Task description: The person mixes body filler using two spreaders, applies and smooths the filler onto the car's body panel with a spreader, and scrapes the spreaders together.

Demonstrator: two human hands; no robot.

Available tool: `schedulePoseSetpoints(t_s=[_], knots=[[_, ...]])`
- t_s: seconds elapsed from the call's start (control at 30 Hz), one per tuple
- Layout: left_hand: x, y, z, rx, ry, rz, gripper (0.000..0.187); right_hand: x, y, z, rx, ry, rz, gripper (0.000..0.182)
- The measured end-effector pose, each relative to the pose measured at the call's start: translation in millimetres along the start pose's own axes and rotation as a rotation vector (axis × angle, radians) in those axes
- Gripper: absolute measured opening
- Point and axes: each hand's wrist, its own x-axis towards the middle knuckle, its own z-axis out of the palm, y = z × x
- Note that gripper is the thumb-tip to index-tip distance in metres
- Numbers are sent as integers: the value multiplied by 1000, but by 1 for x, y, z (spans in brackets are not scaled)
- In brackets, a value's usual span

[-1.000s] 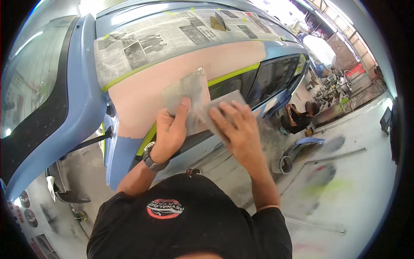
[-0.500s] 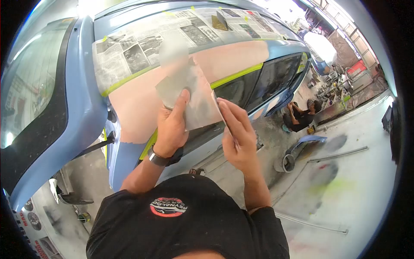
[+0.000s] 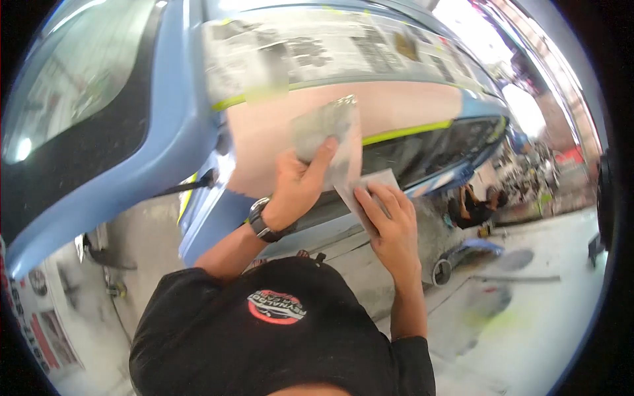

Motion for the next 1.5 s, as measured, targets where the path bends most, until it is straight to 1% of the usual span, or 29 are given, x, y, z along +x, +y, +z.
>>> schedulePoseSetpoints(t_s=[0.1, 0.17, 0.23, 0.27, 0.3, 0.33, 0.37, 0.4, 0.43, 0.5, 0.53, 0.57, 0.6, 0.67, 0.73, 0.77, 0.83, 0.87, 0.93, 0.97, 1.07, 1.17, 1.27, 1.33, 1.37, 1.47, 1.5], knots=[[-4, 22, -21, -24, 150, -2, 20, -19, 24, 27, 573, -107, 96, 57], [-4, 35, -39, -11, 211, 12, 22, -41, 54, 31, 758, 85, 535, 51], [-17, 35, -78, 143, 209, 15, 23, -42, 73, 5, 798, 309, 718, 45], [-27, 29, -93, 115, 258, -10, 25, -54, 92, 6, 876, 457, 777, 44], [-42, 24, -113, 119, 243, -40, 27, -66, 111, 8, 949, 617, 820, 45], [-56, 20, -130, 183, 251, -82, 29, -50, 111, 2, 1348, 858, 781, 47], [-71, 12, -147, 236, 243, -121, 32, -49, 122, 1, 1344, 910, 794, 46], [-88, -3, -171, 225, 223, -202, 35, -53, 138, 2, 1325, 968, 802, 45], [-98, -10, -180, 207, 239, -185, 33, -57, 158, 1, 1306, 1021, 803, 44], [-127, -36, -231, 453, 129, -256, 33, -57, 201, 1, 1135, 873, 763, 40], [-140, -48, -256, 567, 81, -282, 35, -43, 204, -6, 1093, 869, 789, 38], [-145, -55, -266, 713, 30, -210, 34, -25, 206, -10, 1058, 863, 813, 37], [-151, -61, -276, 859, -9, -133, 34, -13, 219, -16, 877, 714, 791, 35], [-163, -73, -287, 1241, -105, 222, 33, 19, 241, -30, 608, 518, 809, 39], [-155, -61, -256, 688, 252, -148, 31, 67, 236, -45, 173, 380, 666, 46], [-151, -60, -245, 397, 413, -330, 32, 83, 259, -44, 130, 358, 613, 48], [-162, -76, -247, 374, 446, -244, 29, 107, 312, -34, 50, 300, 506, 53], [-167, -85, -247, 363, 467, -200, 28, 119, 322, -33, -17, 270, 526, 53], [-169, -82, -241, 306, 480, -227, 29, 140, 340, -27, -147, 208, 566, 54], [-170, -78, -238, 279, 487, -241, 29, 144, 360, -20, -178, 205, 549, 56], [-178, -79, -237, 375, 546, -222, 30, 153, 387, -11, -155, 110, 553, 57], [-185, -79, -243, 430, 557, -246, 28, 158, 388, -8, -227, 127, 538, 60], [-188, -79, -247, 475, 504, -220, 29, 153, 422, 3, -192, 192, 363, 62], [-190, -81, -250, 521, 469, -216, 31, 153, 428, 11, -293, 210, 324, 63], [-194, -85, -256, 520, 482, -228, 32, 153, 431, 16, -342, 220, 304, 63], [-211, -104, -286, 457, 578, -286, 34, 153, 398, 24, -406, 170, 453, 62], [-210, -105, -284, 453, 578, -259, 34, 148, 392, 23, -386, 147, 465, 62]])
